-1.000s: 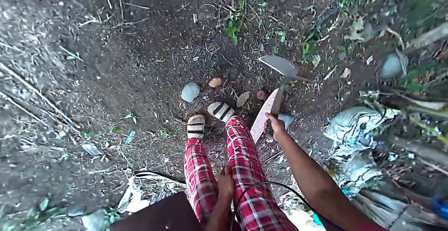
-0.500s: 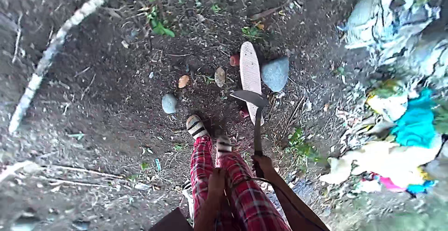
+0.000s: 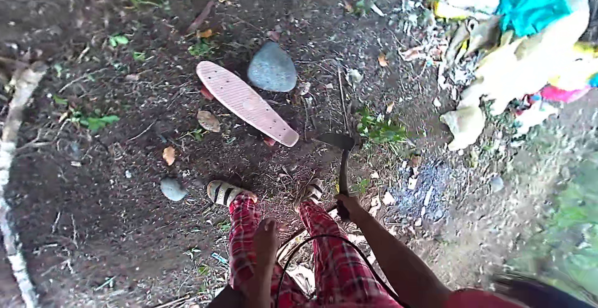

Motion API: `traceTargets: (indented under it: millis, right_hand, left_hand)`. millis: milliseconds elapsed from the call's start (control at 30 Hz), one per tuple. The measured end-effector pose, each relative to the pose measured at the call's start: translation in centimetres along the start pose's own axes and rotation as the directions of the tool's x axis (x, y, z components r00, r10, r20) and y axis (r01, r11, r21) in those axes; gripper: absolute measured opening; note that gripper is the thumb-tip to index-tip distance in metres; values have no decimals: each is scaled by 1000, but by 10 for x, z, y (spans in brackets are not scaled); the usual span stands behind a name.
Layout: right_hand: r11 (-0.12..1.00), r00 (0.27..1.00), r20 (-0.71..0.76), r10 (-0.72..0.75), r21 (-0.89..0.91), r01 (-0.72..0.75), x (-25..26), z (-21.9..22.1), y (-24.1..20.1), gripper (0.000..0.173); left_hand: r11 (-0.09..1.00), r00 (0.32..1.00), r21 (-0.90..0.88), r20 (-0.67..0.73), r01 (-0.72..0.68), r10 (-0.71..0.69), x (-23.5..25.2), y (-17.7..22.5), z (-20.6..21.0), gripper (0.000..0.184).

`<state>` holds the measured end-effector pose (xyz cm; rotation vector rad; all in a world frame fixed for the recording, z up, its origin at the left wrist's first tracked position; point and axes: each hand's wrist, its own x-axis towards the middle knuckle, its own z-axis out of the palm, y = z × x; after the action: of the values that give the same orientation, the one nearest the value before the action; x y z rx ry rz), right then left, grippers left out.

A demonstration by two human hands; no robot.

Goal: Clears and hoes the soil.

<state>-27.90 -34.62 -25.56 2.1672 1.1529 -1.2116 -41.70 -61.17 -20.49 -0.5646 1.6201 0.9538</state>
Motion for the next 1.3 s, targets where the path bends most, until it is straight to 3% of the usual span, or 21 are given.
traceTargets:
  millis: [100,167,267,367,467,533,600,667,767,833,900,1067,1200,1300]
  right_hand:
    - [998,996,71,56,5,-56,26,-44,18,42]
    - [993,992,78,98,-74,-92,49,-78,51,42]
    - [963,990,84,116,-252,-91,94,-131,107,39]
    - [950,981,104,165,-283,-129,119,-168,146,47]
    - [972,963,139,233,-61,-226,131,-179,177,50]
    - [935,950,175,260,199,-293,134,-177,185,39]
    - [818,934,241,265,457,-350,143,-171,183,30]
    - [653,912,324,250,639,-406,157,-162,171,32]
    - [417,912,367,185,811,-411,178,-147,148,32]
    - [365,917,317,244,846,-389,180,-145,146,30]
    - [390,909,279,309,835,-389,175,-148,159,29]
    - [513,942,136,306,810,-283,198,-186,166,31]
    - [630,974,-24,225,766,-127,258,-244,117,42]
    - [708,990,-114,84,706,21,309,-292,63,48]
  left_hand:
    - [980,994,174,-31,-94,101,-6,-5,48,36]
    - [908,996,411,17,-85,86,-22,-1,80,36]
    - [700,997,712,71,-59,12,-28,-3,135,38]
    - [462,997,884,71,-68,11,-39,-5,187,41]
    - [235,989,964,103,-126,109,-52,-4,230,41]
    - [146,980,977,132,-153,146,-51,-10,248,45]
    - [97,989,989,101,-111,107,-43,-25,261,54]
    - [54,999,998,34,-35,17,-36,-42,268,62]
    - [33,999,999,-24,25,-26,-19,-58,273,65]
    - [-3,999,1000,-29,29,-35,-13,-64,275,64]
    - [-40,998,999,-25,22,-57,-14,-65,276,64]
    - [-78,999,996,-40,38,-21,-6,-54,293,63]
    - [-83,997,995,-58,62,50,0,-60,313,63]
    - [-66,989,988,-136,140,60,1,-80,339,62]
